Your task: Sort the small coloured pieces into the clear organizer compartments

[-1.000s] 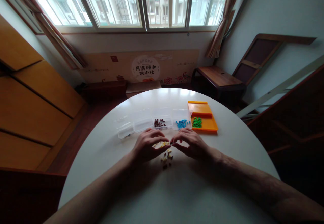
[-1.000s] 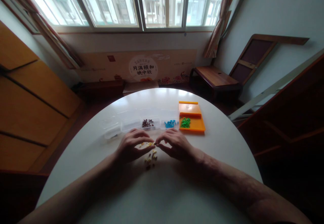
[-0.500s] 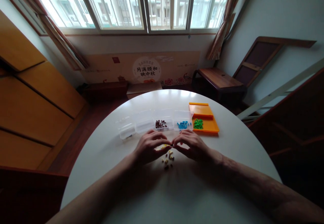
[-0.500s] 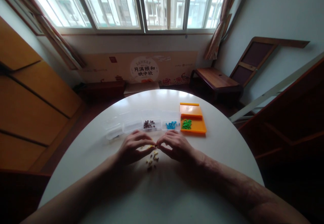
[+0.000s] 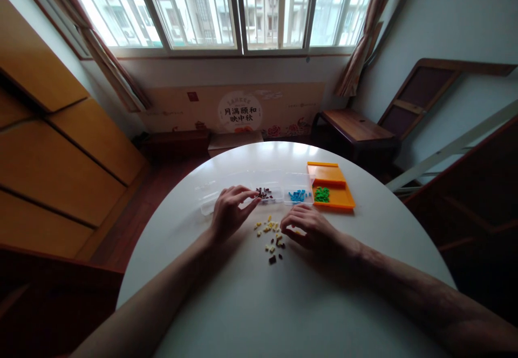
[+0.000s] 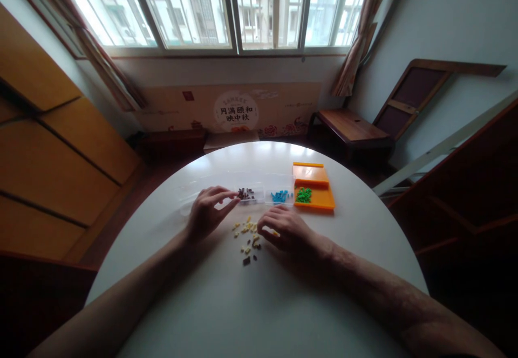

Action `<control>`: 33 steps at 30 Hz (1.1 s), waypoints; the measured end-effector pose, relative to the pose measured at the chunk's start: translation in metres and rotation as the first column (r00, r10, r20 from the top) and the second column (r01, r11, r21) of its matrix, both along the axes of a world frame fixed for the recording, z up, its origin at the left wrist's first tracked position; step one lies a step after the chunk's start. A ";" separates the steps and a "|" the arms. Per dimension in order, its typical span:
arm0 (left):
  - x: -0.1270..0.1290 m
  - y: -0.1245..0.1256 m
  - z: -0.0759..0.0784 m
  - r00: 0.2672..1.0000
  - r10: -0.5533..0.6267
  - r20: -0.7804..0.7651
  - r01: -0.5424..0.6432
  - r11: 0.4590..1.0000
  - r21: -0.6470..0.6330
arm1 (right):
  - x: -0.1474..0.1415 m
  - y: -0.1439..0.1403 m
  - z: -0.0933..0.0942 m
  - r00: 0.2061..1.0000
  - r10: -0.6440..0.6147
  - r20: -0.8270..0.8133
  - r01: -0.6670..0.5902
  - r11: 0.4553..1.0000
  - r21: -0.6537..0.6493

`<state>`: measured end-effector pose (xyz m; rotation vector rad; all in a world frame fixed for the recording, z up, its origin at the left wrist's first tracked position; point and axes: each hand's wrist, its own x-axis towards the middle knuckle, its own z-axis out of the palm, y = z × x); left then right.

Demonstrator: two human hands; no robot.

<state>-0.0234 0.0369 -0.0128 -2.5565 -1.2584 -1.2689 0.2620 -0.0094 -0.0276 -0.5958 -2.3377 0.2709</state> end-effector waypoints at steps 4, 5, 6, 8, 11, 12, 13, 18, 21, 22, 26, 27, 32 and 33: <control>-0.003 -0.009 0.010 0.964 -0.266 0.008 0.265 0.957 -0.120 | 0.002 -0.003 0.004 1.000 0.017 0.009 -0.017 0.999 -0.035; -0.004 -0.012 0.013 0.936 -0.351 0.000 0.345 0.921 -0.178 | 0.003 -0.004 0.006 0.999 0.028 0.014 -0.028 0.999 -0.043; -0.004 -0.014 0.015 0.905 -0.426 -0.007 0.412 0.880 -0.237 | 0.004 -0.005 0.007 0.999 0.045 0.027 -0.044 0.998 -0.050; -0.004 -0.019 0.018 0.846 -0.533 -0.020 0.495 0.798 -0.344 | 0.006 -0.005 0.007 0.994 0.095 0.063 -0.090 0.994 -0.064; -0.002 -0.025 0.020 0.798 -0.602 -0.033 0.533 0.730 -0.428 | 0.008 -0.004 0.006 0.983 0.147 0.105 -0.140 0.987 -0.075; 0.000 -0.027 0.019 0.793 -0.608 -0.037 0.534 0.723 -0.438 | 0.008 -0.003 0.004 0.983 0.147 0.110 -0.140 0.988 -0.071; 0.001 -0.028 0.019 0.791 -0.611 -0.042 0.533 0.721 -0.442 | 0.008 -0.002 0.003 0.983 0.142 0.115 -0.135 0.989 -0.066; 0.006 -0.027 0.010 0.800 -0.597 -0.057 0.520 0.738 -0.430 | 0.007 0.001 -0.001 0.987 0.116 0.115 -0.112 0.993 -0.038; 0.005 -0.024 0.006 0.795 -0.603 -0.069 0.522 0.738 -0.427 | 0.007 0.002 0.000 0.985 0.122 0.120 -0.116 0.992 -0.053; 0.005 -0.024 0.005 0.796 -0.600 -0.072 0.519 0.740 -0.427 | 0.007 0.002 0.001 0.984 0.124 0.126 -0.118 0.991 -0.058; 0.006 -0.027 0.008 0.815 -0.576 -0.058 0.498 0.748 -0.438 | 0.007 0.001 0.003 0.983 0.126 0.136 -0.121 0.992 -0.048; 0.006 -0.028 0.009 0.820 -0.570 -0.056 0.491 0.749 -0.446 | 0.007 0.000 0.003 0.984 0.124 0.131 -0.119 0.992 -0.041; 0.007 -0.031 0.010 0.834 -0.545 -0.091 0.452 0.768 -0.453 | 0.005 -0.004 0.006 0.998 0.056 0.042 -0.057 0.998 0.010; 0.008 -0.030 0.010 0.834 -0.544 -0.094 0.453 0.772 -0.446 | 0.005 -0.004 0.007 0.999 0.038 0.018 -0.039 0.999 0.019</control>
